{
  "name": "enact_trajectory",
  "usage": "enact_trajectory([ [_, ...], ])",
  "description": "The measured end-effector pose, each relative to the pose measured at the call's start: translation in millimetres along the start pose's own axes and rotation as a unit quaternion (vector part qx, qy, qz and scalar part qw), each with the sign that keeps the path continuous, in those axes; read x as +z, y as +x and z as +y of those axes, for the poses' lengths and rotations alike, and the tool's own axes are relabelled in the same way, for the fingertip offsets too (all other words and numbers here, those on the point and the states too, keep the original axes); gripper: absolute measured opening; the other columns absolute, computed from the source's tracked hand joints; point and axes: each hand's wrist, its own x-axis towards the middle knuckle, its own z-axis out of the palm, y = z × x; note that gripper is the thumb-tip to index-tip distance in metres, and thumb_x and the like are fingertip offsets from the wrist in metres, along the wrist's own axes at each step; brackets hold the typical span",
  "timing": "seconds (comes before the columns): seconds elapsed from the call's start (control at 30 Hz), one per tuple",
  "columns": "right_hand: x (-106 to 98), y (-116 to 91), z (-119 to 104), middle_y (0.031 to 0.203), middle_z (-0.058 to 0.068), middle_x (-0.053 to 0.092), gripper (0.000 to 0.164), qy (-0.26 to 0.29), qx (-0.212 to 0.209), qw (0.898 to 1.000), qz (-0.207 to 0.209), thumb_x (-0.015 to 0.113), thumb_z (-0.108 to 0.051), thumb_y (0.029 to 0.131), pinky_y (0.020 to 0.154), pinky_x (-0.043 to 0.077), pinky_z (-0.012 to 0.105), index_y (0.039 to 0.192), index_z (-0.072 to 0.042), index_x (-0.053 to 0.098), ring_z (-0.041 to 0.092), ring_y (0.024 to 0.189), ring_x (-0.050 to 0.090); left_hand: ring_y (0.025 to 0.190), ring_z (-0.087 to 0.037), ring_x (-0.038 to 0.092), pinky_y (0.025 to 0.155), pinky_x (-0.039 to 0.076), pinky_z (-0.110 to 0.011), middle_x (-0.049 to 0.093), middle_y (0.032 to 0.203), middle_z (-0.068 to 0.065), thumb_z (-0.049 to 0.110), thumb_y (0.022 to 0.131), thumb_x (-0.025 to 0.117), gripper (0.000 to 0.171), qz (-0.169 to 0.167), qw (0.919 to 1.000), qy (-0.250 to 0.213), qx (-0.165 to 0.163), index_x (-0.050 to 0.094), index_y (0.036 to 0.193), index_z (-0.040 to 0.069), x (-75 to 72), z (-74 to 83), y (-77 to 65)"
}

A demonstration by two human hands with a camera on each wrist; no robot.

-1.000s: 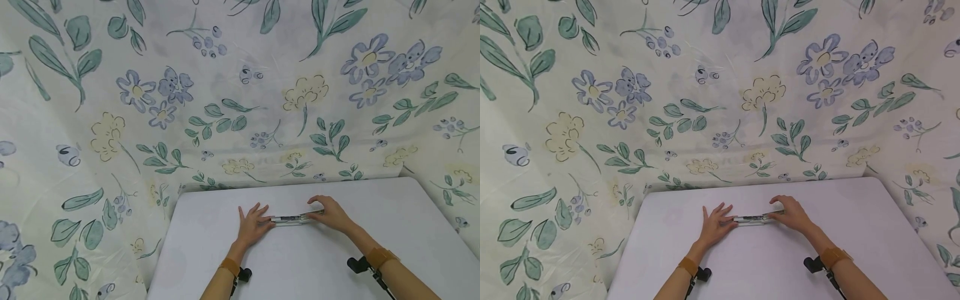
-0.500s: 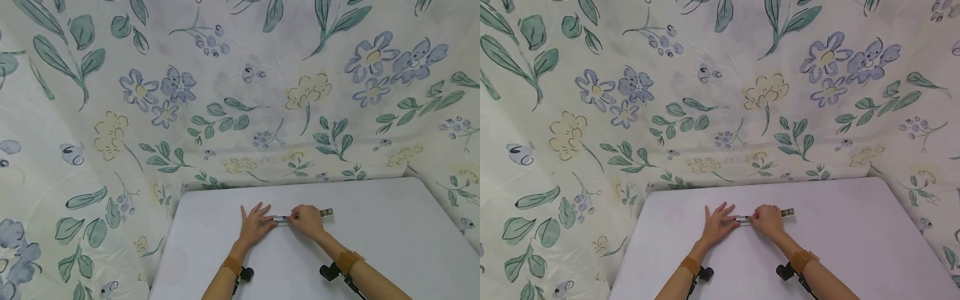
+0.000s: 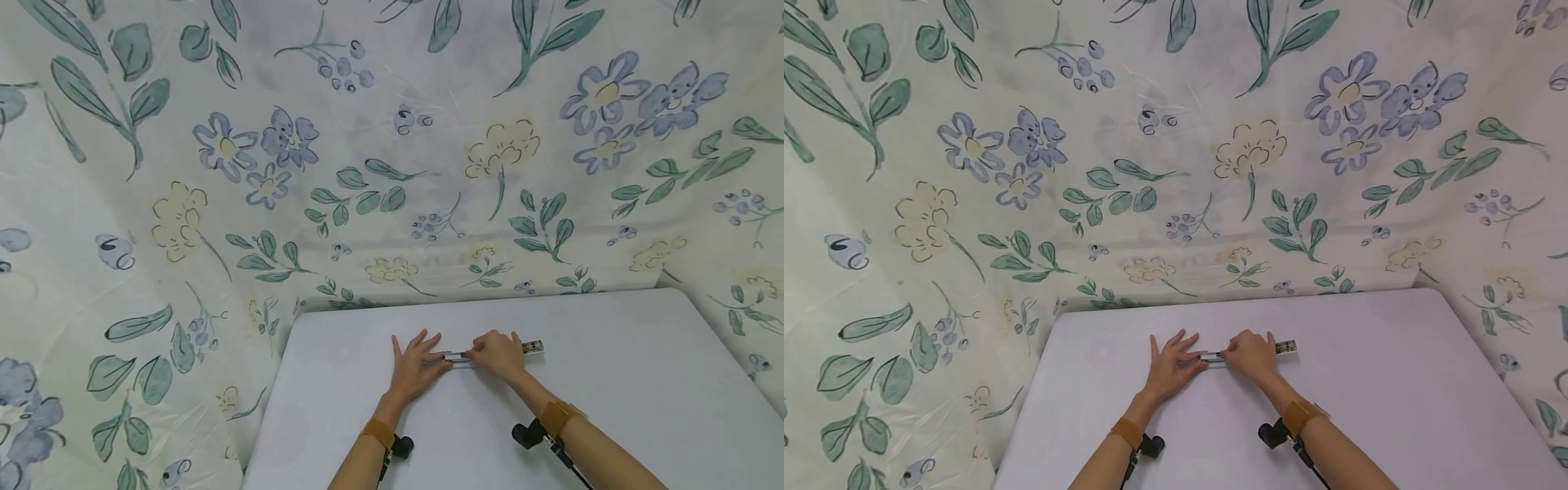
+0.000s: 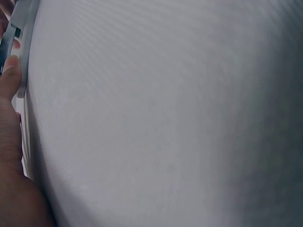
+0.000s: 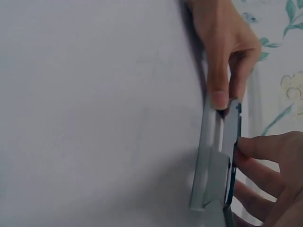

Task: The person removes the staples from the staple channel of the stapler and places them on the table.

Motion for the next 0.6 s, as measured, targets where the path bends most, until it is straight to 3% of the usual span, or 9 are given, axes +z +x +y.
enact_trajectory([
  [0.23,-1.2,2.9,-10.6,0.122,0.013,0.083,0.014,0.04,0.012,0.998,-0.042,0.082,-0.02,0.093,0.13,0.017,0.081,0.092,-0.006,0.086,0.042,0.131,0.07,0.155,-0.038,0.052,0.125,0.003,-0.091,0.069,0.152,-0.004,0.042,0.092,0.085,0.032,0.001,0.9999,-0.012,0.001,0.085,0.112,0.018,0.4,0.7,-0.6],
  [0.6,-5.5,6.7,-13.6,0.124,0.014,0.082,0.01,0.081,0.04,0.994,-0.067,0.083,-0.014,0.091,0.133,0.009,0.079,0.092,-0.004,0.086,0.041,0.133,0.068,0.154,-0.038,0.054,0.123,0.006,-0.092,0.07,0.151,-0.003,0.042,0.091,0.085,0.033,0.009,0.9999,0.0,0.006,0.085,0.113,0.017,2.9,-3.0,-0.7],
])
